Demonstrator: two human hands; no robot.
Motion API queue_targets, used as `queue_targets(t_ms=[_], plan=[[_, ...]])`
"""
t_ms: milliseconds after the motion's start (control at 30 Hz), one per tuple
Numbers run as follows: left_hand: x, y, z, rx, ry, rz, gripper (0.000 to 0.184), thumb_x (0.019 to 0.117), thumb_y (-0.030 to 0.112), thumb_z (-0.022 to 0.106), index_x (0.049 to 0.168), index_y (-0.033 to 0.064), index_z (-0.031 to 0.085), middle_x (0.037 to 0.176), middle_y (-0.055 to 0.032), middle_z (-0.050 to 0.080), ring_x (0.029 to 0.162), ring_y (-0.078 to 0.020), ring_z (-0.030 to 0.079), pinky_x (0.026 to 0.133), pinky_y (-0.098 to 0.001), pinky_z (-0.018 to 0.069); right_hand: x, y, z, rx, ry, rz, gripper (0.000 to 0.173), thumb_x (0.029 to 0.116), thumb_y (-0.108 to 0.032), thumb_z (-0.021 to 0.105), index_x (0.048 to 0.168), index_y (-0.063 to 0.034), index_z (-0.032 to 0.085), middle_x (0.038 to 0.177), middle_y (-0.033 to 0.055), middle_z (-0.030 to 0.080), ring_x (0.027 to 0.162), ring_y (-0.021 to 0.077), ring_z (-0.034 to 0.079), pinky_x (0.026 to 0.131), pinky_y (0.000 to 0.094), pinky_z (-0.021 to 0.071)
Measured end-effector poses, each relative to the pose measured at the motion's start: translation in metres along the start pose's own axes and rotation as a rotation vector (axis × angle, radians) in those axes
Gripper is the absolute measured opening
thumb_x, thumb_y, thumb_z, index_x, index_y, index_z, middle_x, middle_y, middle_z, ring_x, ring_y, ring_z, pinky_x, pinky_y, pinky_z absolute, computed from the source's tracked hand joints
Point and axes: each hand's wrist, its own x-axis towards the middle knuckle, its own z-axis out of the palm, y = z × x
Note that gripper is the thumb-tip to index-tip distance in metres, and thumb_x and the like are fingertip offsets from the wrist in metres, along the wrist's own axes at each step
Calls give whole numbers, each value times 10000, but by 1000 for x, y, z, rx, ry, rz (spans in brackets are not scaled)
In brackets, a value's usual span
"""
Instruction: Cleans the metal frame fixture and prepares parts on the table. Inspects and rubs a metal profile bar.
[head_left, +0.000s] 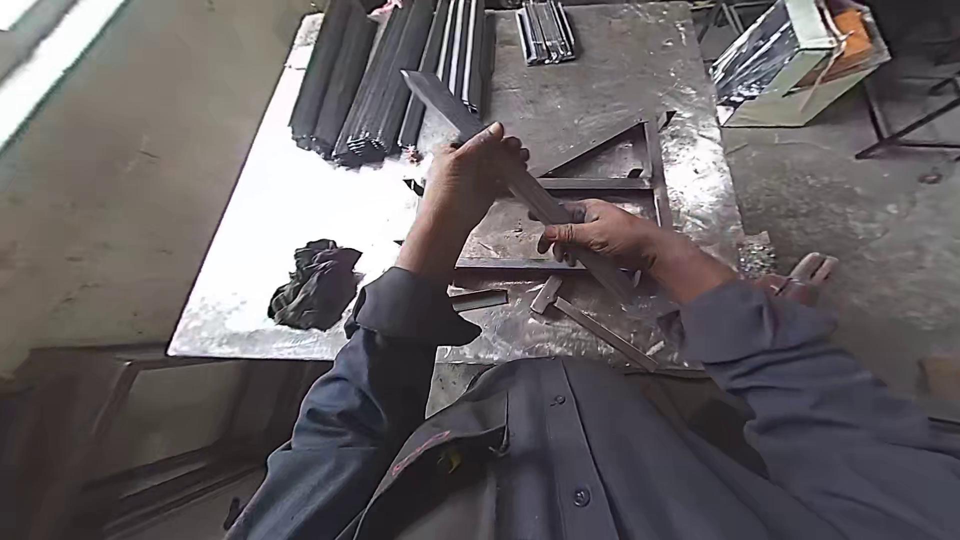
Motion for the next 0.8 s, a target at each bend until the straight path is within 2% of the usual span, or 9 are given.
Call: queue_targets(t_ms=[67, 100, 167, 200, 300, 367, 567, 700, 800], plan=[[-17, 22, -26, -28, 141, 170, 73, 1035, 75, 559, 1068, 10, 572, 841, -129, 714, 797, -253, 734, 791, -445, 634, -11, 9, 13, -550, 238, -109, 517, 1028, -435, 587, 1436, -118, 586, 1200, 46, 716, 1018, 149, 705, 897, 375, 585], [-29, 35, -46, -34, 210, 249, 93, 1042, 85, 553, 1090, 7, 567, 863, -134, 718, 819, -259, 735, 802, -447, 632, -24, 18, 22, -787, 359, -232, 541, 1027, -465, 570, 1411, -86, 602, 1246, 111, 677, 1100, 244, 675, 940, 465, 556], [-57, 66, -91, -72, 355, 415, 112, 1060, 99, 526, 1084, 2, 578, 889, -141, 739, 857, -263, 748, 830, -446, 632, -51, 47, 37, -1082, 506, -440, 464, 1021, -472, 558, 1206, -74, 707, 1109, 168, 700, 1032, 341, 679, 870, 516, 558], [-74, 81, -115, -111, 419, 496, 112, 1073, 101, 498, 1088, 9, 560, 899, -142, 731, 889, -265, 744, 865, -450, 621, -62, 64, 44, -1142, 494, -419, 478, 1018, -504, 550, 1172, -86, 725, 1078, 177, 711, 1006, 362, 690, 845, 531, 563], [-133, 117, -175, -204, 573, 665, 153, 1078, 97, 468, 1187, 14, 535, 926, -155, 710, 926, -291, 736, 923, -488, 601, -77, 119, 66, -1164, 311, -160, 582, 978, -534, 592, 1276, -42, 677, 1199, 249, 674, 1094, 465, 657, 876, 631, 529], [-168, 129, -206, -210, 596, 682, 208, 1065, 87, 440, 1251, 45, 523, 941, -129, 701, 935, -283, 730, 949, -505, 586, -72, 144, 70, -1135, 309, -152, 493, 974, -437, 629, 1178, 6, 699, 1155, 264, 681, 1083, 479, 657, 896, 632, 531], [-240, 110, -280, -119, 632, 644, 286, 1047, 40, 435, 1324, 56, 505, 1087, -122, 695, 1058, -290, 698, 1008, -518, 546, -69, 127, 97, -1160, 413, 64, 441, 1013, -324, 579, 1248, 45, 627, 1241, 338, 612, 1171, 553, 585, 943, 702, 465], [-270, 93, -320, 14, 606, 634, 196, 1062, 68, 500, 1247, 27, 552, 1174, -178, 710, 1169, -341, 680, 1055, -539, 530, -33, 86, 163, -1248, 510, -166, 493, 1043, -353, 511, 1363, 12, 599, 1325, 309, 606, 1220, 538, 577, 958, 707, 450], [-286, 86, -334, 256, 476, 541, 282, 994, 56, 638, 1264, 54, 559, 1285, -145, 681, 1217, -305, 660, 1027, -494, 562, 20, 70, 202, -1258, 345, -257, 467, 1046, -315, 554, 1438, -61, 565, 1374, 216, 614, 1274, 430, 586, 1031, 623, 460]])
